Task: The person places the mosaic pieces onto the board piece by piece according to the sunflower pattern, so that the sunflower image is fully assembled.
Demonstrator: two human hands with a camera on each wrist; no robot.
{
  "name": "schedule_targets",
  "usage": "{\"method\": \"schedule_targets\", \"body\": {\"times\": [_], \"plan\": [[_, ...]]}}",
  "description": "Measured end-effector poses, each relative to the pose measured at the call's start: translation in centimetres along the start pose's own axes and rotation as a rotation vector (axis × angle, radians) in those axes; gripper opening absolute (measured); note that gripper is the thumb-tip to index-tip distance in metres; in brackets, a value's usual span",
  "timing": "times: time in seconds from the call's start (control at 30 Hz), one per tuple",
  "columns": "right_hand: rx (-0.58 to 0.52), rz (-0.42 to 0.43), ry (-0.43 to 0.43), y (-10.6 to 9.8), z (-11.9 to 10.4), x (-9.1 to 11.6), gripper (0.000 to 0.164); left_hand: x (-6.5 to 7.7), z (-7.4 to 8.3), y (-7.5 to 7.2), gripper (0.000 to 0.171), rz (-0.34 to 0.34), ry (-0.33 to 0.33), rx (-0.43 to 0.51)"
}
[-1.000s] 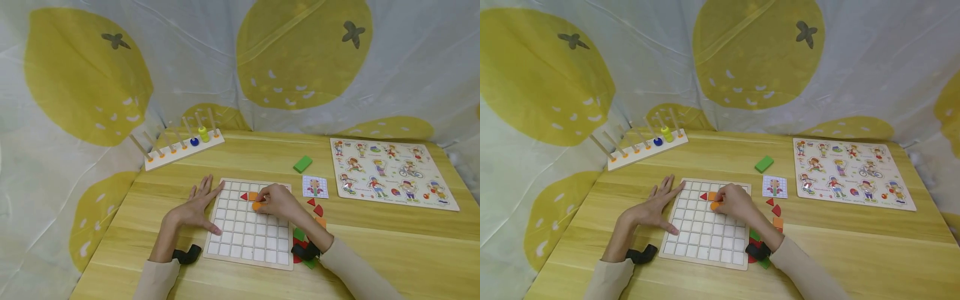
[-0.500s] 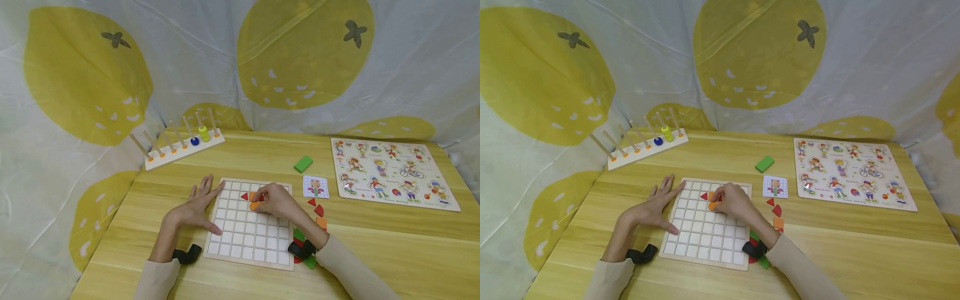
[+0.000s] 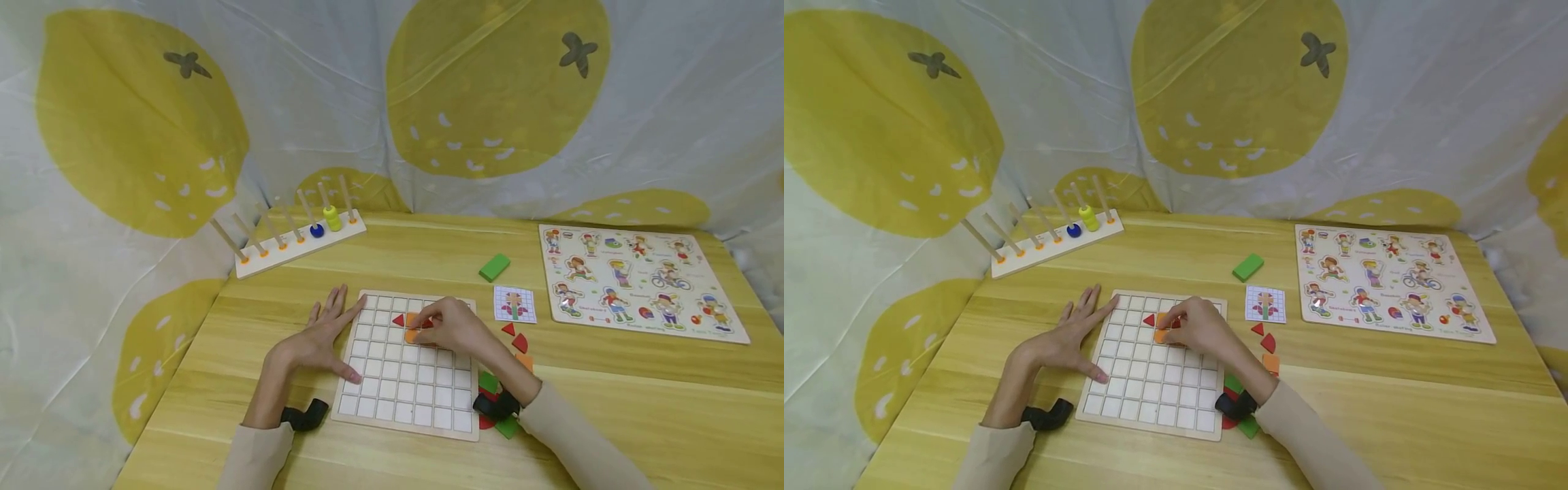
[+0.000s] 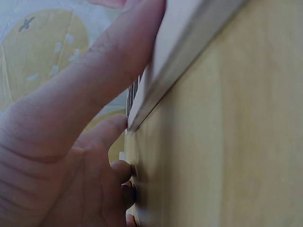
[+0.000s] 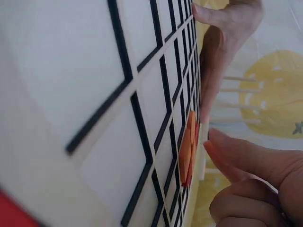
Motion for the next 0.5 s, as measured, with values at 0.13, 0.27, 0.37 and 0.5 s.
{"method": "schedule_targets", "body": {"times": [0.13,0.27,0.37,0.5], "plan": [[-0.015,0.027,0.006,-2.2,1.2,1.2,0.012,0.0,0.0,0.0,0.141,0.001,0.001,-0.001],[-0.001,0.056,-0.022,-4.8,2.5,2.9,0.013,0.0,0.1,0.0,0.141,0.003,0.002,0.005],[0.032,0.055,-0.048,-6.1,3.7,4.2,0.013,0.0,0.1,0.0,0.141,0.002,0.002,0.008],[0.039,0.014,-0.029,-6.6,5.3,5.8,0.014,0.0,0.1,0.0,0.141,0.002,0.003,0.006]]}}
Point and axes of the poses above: each hand's wrist, its own x-axis away from the middle knuckle, its own y-axis out of the palm, z = x × y, the point moved 8 cm from there along -x, towards the middle knuckle, and after that the axes turned 2 degrees about z, right-handed, at the moved point
